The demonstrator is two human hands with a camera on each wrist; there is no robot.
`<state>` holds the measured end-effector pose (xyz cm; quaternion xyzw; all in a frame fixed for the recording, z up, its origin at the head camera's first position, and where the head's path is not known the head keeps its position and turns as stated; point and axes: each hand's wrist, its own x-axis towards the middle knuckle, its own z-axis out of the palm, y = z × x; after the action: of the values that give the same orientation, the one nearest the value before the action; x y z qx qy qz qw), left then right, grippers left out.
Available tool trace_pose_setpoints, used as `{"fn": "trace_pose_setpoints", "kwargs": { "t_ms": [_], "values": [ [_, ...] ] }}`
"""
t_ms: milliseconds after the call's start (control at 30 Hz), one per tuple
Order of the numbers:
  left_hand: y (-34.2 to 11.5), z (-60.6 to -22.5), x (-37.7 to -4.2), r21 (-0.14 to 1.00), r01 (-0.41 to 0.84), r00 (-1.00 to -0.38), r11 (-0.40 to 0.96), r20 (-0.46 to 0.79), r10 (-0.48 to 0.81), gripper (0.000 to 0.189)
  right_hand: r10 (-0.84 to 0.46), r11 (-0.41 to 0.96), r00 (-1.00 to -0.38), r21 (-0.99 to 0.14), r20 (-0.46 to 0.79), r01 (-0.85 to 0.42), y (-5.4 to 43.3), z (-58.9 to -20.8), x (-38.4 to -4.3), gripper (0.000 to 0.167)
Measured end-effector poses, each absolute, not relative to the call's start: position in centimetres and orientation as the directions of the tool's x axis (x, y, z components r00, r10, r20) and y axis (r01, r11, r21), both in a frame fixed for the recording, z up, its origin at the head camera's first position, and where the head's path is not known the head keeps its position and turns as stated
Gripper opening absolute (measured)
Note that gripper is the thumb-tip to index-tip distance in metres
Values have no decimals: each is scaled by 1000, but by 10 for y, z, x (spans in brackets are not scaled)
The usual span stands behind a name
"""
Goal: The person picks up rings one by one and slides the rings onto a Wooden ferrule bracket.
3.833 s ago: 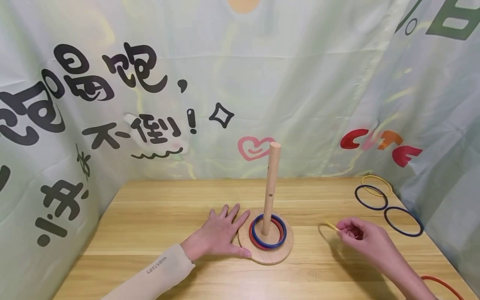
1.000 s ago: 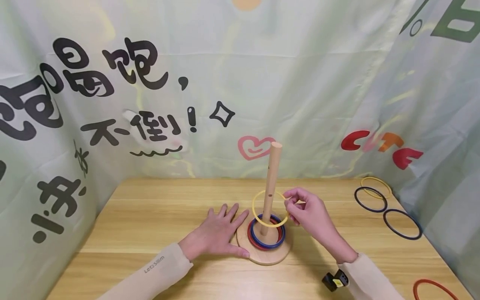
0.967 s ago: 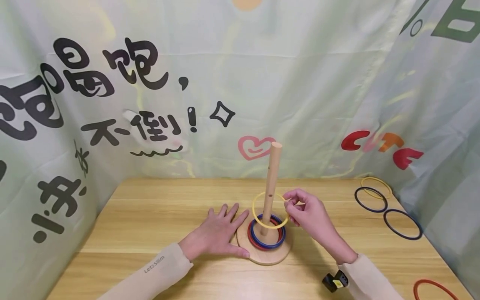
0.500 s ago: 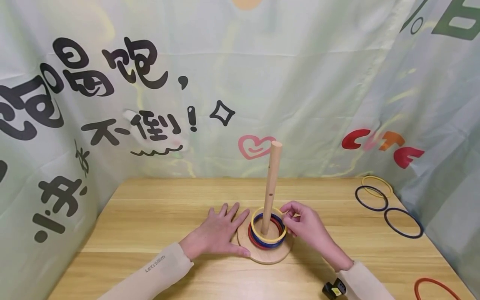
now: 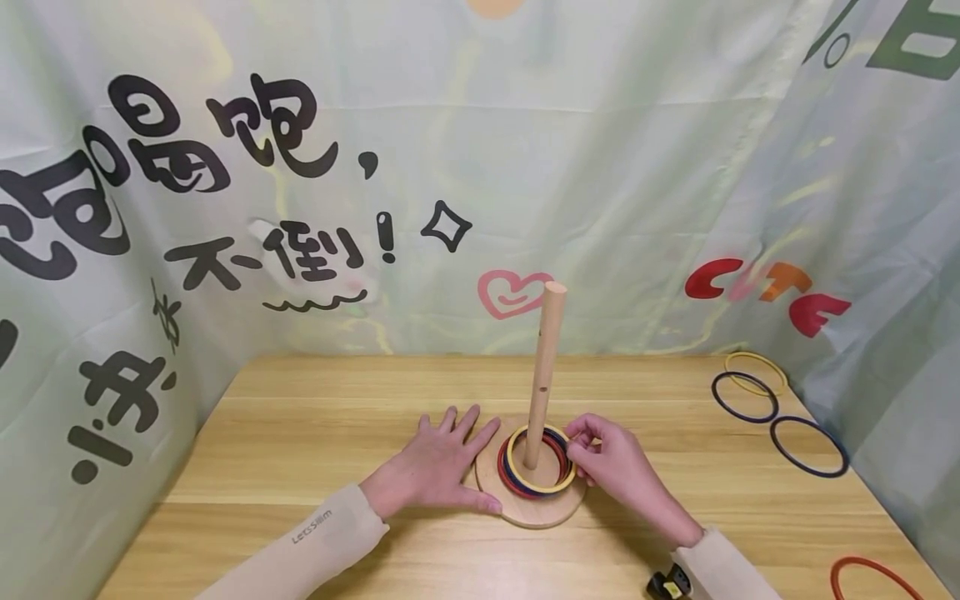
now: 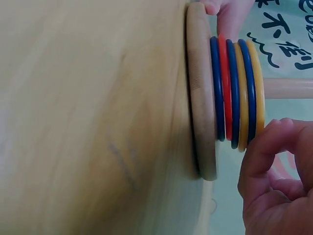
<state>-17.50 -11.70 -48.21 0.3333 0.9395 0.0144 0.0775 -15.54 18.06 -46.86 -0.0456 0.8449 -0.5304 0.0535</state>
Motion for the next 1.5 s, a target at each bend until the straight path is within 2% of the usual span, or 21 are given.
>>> {"fn": "trace_pose_setpoints", "kwargs": {
  "t_ms": [467, 833, 1200, 1367, 1500],
  "values": [
    [-120, -483, -175, 80, 617, -770, 783, -145, 622, 123, -93, 464, -995, -886, -32, -15, 192, -465, -152, 13],
    [-118, -482, -175, 78, 618, -769, 782, -147, 622, 123, -55, 529, -996, -844, 70, -88, 231, -458, -161, 16],
    [-117, -481, -175, 87, 614, -770, 784, -153, 620, 124, 72, 700, -982, -710, 174, -74, 301, -448, -181, 31],
    [-117, -481, -174, 73, 616, -770, 785, -155, 619, 123, 112, 765, -965, -640, 236, -68, 330, -453, -190, 30],
    [-117, -481, -174, 67, 623, -766, 779, -145, 626, 123, 106, 803, -951, -589, 289, -89, 348, -458, -198, 24]
  ]
}}
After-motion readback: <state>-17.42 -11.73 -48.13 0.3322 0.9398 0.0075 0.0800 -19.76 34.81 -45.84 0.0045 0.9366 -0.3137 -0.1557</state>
